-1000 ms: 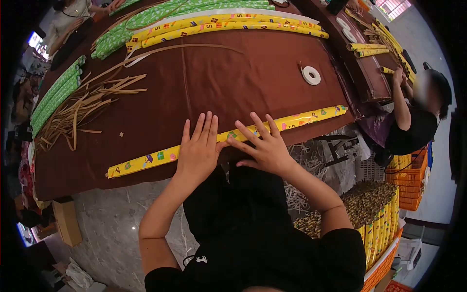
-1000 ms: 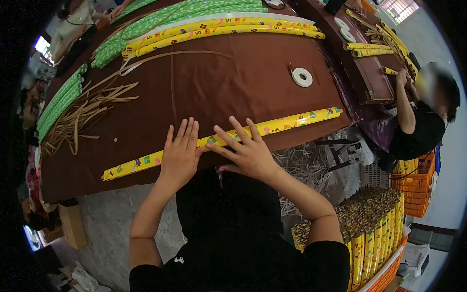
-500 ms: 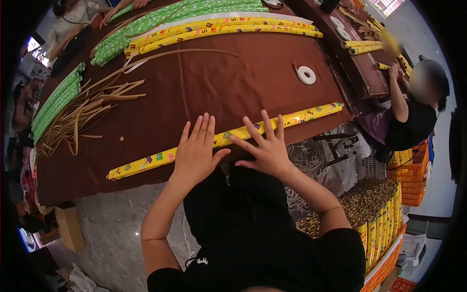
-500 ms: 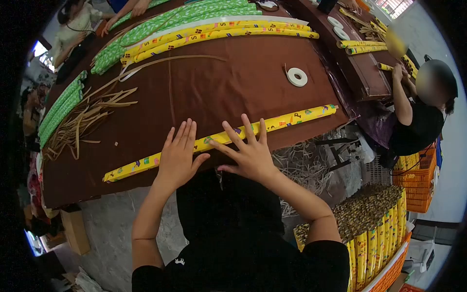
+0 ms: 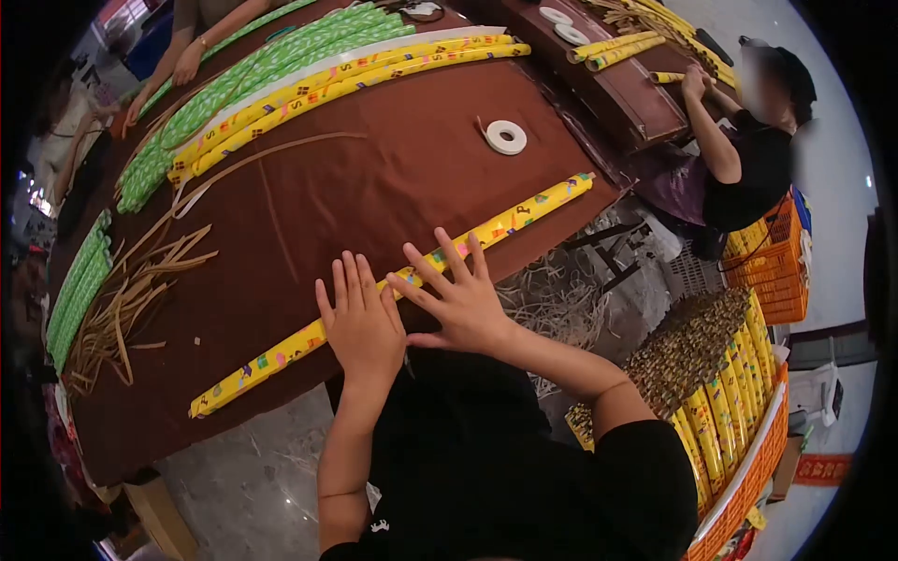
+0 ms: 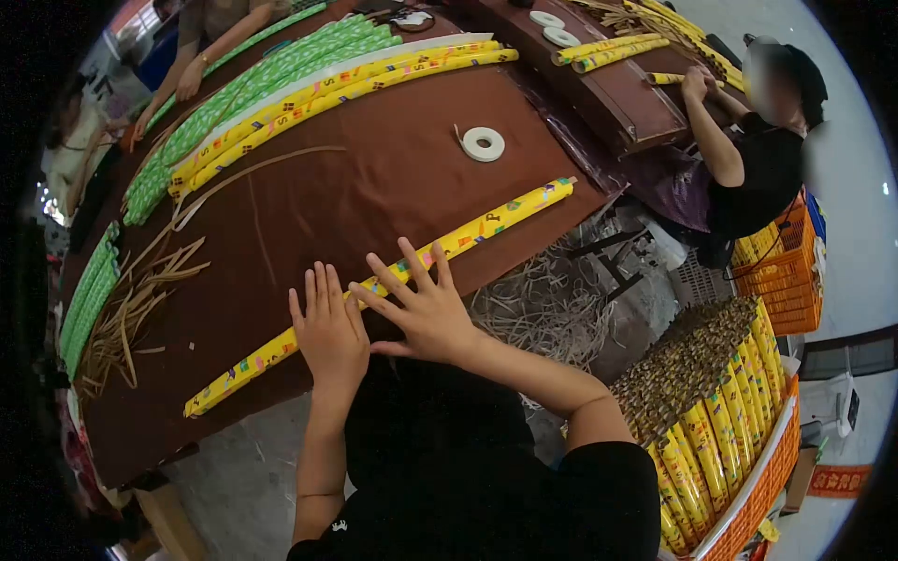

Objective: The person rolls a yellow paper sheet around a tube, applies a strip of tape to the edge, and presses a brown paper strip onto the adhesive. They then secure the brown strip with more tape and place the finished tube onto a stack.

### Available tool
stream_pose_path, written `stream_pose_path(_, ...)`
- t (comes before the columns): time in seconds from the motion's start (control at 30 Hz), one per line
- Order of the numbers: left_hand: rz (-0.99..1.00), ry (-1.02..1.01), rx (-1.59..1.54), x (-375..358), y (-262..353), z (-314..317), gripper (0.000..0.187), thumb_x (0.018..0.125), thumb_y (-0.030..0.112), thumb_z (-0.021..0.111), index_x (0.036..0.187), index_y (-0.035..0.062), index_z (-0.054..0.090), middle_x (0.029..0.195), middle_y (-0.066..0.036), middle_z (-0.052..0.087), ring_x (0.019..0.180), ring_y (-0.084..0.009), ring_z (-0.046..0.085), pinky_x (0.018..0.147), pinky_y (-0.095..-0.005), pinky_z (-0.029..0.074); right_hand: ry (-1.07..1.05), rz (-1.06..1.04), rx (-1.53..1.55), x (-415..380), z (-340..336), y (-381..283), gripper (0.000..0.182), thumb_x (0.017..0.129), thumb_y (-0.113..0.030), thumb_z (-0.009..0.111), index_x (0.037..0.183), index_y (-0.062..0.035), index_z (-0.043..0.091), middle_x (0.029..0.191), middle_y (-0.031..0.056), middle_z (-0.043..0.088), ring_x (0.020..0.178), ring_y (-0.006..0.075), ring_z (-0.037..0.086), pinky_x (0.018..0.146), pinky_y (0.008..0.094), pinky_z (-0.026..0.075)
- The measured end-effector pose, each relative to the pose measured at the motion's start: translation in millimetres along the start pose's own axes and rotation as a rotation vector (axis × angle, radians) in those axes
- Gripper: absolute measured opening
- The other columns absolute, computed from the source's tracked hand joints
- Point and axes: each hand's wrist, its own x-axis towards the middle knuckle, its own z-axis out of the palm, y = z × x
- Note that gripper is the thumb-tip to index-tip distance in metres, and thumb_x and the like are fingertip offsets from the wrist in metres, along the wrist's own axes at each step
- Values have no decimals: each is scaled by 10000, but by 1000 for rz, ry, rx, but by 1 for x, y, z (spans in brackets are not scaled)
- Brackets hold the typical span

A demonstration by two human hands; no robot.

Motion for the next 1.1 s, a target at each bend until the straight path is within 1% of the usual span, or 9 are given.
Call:
stream_pose_path(0.13,40,21,86,-1,0,0,597,959,391,530,1399,-3,449,1451,-172,457,1378,-304,395,1135,-483,280,43,87,-142,0,-7,15,830,762,-756,543,1463,-335,406,1565,102,283,1434,469,179,1089,712,116)
stream_pose_path(0.27,71,40,108,-3,-1,2,593,967,394,521,1399,-6,448,1465,-176,441,1380,-315,392,1129,-491,291,53,122,-167,-11,-7,39,790,783,-748,524,1455,-346,420,1561,109,291,1428,468,195,1088,707,126)
stream_pose_path(0.43,52,52,76,-4,0,1,570,969,360,529,1379,-31,467,1445,-193,461,1373,-323,401,1127,-506,286,106,179,-297,-32,-12,76,748,804,-779,437,1440,-386,439,1557,131,295,1418,471,222,1073,718,139)
stream_pose_path(0.57,18,50,17,-2,1,1,515,965,309,538,1340,-43,514,1411,-196,502,1355,-330,426,1127,-509,283,139,234,-398,-52,-14,115,803,792,-813,384,1399,-305,517,1563,163,281,1441,466,173,1115,670,66)
stream_pose_path(0.63,9,73,38,-1,2,5,509,968,307,533,1335,-44,518,1404,-194,510,1352,-329,431,1128,-510,281,163,283,-358,-61,-13,135,794,786,-804,411,1432,-346,465,1564,152,281,1430,465,198,1090,706,80)
stream_pose_path(0.83,11,97,75,-1,2,5,502,976,303,519,1336,-47,515,1405,-189,510,1350,-325,434,1128,-518,281,283,359,-398,-75,-16,172,867,824,-795,363,1460,-211,440,1561,169,283,1439,448,198,1105,682,61)
stream_pose_path(0.93,17,96,82,-2,2,5,504,977,301,516,1340,-48,509,1410,-191,504,1353,-328,429,1130,-523,280,336,459,-412,-87,-15,195,869,847,-772,358,1486,-184,393,1569,154,273,1442,440,192,1105,675,82)
stream_pose_path(1.03,25,102,91,-3,2,5,507,979,301,512,1347,-48,500,1418,-192,494,1358,-332,419,1132,-531,274,374,592,-373,-94,-17,211,783,906,-692,358,1499,-181,367,1577,137,263,1450,401,201,1126,640,90)
stream_pose_path(1.1,28,102,95,-4,2,6,510,979,300,510,1352,-48,493,1424,-193,487,1362,-333,414,1133,-536,271,450,678,-284,-92,-22,214,654,969,-535,390,1507,-167,345,1576,141,261,1450,388,210,1144,599,107)
